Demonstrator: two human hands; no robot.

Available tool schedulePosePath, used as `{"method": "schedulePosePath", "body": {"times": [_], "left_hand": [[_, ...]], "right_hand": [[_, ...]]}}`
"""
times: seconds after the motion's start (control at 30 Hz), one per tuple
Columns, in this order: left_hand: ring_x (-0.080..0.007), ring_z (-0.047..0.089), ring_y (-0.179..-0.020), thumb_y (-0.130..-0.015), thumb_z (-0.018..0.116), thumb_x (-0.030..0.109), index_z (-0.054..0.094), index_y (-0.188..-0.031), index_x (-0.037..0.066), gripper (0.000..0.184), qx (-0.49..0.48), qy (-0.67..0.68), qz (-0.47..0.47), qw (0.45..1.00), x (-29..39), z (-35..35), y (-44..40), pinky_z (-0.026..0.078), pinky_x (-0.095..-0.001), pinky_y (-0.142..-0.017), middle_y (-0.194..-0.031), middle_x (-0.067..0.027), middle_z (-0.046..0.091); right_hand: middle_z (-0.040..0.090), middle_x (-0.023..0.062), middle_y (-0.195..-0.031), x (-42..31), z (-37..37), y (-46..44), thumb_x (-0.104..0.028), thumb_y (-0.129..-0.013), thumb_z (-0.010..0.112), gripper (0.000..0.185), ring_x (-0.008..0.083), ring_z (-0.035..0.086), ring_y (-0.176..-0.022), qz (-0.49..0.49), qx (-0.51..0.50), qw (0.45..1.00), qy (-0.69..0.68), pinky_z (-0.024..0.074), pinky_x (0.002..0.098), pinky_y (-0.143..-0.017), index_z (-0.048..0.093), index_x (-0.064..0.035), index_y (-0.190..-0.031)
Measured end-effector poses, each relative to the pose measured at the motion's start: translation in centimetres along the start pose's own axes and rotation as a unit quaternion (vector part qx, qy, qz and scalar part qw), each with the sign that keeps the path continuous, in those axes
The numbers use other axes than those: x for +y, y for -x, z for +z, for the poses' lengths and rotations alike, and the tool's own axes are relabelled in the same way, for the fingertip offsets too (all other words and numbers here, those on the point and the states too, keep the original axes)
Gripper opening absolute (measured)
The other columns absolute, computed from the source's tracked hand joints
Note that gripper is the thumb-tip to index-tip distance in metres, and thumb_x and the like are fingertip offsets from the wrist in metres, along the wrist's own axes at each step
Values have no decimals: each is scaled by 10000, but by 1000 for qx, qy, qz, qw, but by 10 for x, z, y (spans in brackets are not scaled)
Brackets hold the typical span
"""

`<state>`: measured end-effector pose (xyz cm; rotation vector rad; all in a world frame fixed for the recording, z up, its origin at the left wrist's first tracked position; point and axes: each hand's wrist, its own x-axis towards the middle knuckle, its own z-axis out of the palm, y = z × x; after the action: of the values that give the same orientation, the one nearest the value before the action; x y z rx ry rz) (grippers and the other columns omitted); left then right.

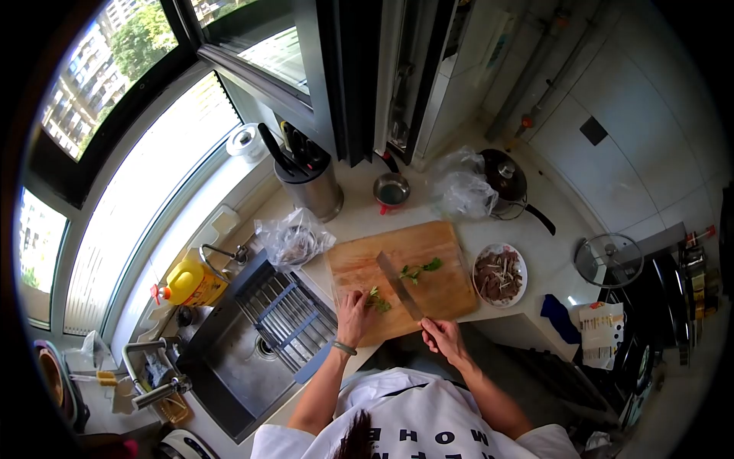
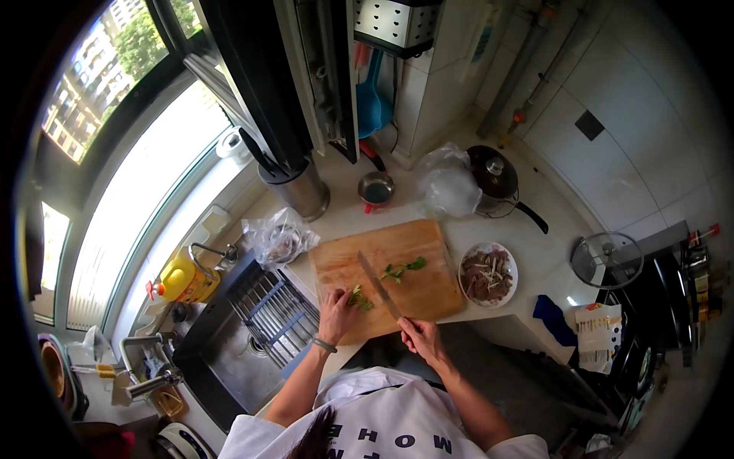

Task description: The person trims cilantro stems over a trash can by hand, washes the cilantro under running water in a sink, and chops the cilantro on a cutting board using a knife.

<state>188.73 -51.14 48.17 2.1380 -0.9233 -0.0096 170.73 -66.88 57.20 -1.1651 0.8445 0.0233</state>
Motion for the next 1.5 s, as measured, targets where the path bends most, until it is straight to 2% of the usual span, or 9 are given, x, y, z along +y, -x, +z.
{"method": "schedulePosePath", "body": {"times": [0.07,0.17,0.23,0.33,0.63,0.83,1.07,1.33,1.5], "left_hand": [[-320,569,-891,-769,680,86,685,-1017,19,257,-6,-3,8,1000,-10,6,3,472,-401,-807,-916,-132,599],[-325,577,-888,-777,678,88,679,-1005,12,241,-33,4,-24,999,-17,11,5,478,-394,-802,-894,-144,603],[-327,598,-863,-789,670,83,682,-967,8,193,-46,21,-81,995,-14,7,4,489,-389,-774,-874,-153,611],[-326,613,-831,-800,667,84,690,-923,9,146,-45,70,-174,981,1,-3,2,495,-394,-747,-870,-151,620],[-336,606,-825,-810,675,105,693,-895,23,119,-7,31,-86,996,-2,0,6,488,-411,-728,-868,-152,614],[-334,604,-825,-814,672,106,688,-872,23,103,-1,20,-112,994,0,4,8,488,-415,-725,-869,-144,616],[-330,606,-828,-822,663,122,682,-851,31,98,-4,-17,-96,995,-5,14,13,498,-410,-732,-858,-137,620],[-332,604,-828,-829,632,110,672,-867,36,92,-58,-29,-23,998,-12,8,9,502,-407,-741,-882,-135,617],[-331,612,-839,-822,645,114,668,-869,37,92,-33,-31,-88,995,-16,-3,4,505,-406,-730,-899,-142,618]], "right_hand": [[527,-13,-604,5,-1,1,-331,-950,592,361,38,446,-472,9,-1,1000,-2,319,196,-402,604,-41,-736],[562,-3,-664,13,-2,-2,-323,-956,586,327,41,467,-507,8,-28,998,55,354,184,-422,653,-3,-954],[515,-19,-556,13,2,-2,-362,-937,602,403,49,452,-456,-7,-35,996,86,325,207,-413,605,-38,-698],[518,-20,-541,20,3,-3,-384,-931,600,418,53,458,-449,-24,-34,986,161,338,214,-421,606,-35,-702],[580,-4,-621,20,0,-1,-403,-921,608,383,44,493,-507,11,-33,986,165,386,221,-455,692,-32,-884],[585,3,-642,18,0,2,-325,-933,619,333,40,483,-504,8,-46,982,184,371,194,-429,684,2,-942],[589,-4,-617,26,2,-2,-361,-935,608,363,42,492,-499,4,-40,975,218,387,208,-444,693,-8,-926],[583,-6,-578,31,16,-13,-361,-939,592,353,52,494,-499,-122,-30,952,279,379,229,-460,697,-30,-875],[578,-9,-583,34,19,-9,-339,-935,607,334,46,487,-503,-114,-10,961,253,374,225,-455,690,-24,-863]]}}
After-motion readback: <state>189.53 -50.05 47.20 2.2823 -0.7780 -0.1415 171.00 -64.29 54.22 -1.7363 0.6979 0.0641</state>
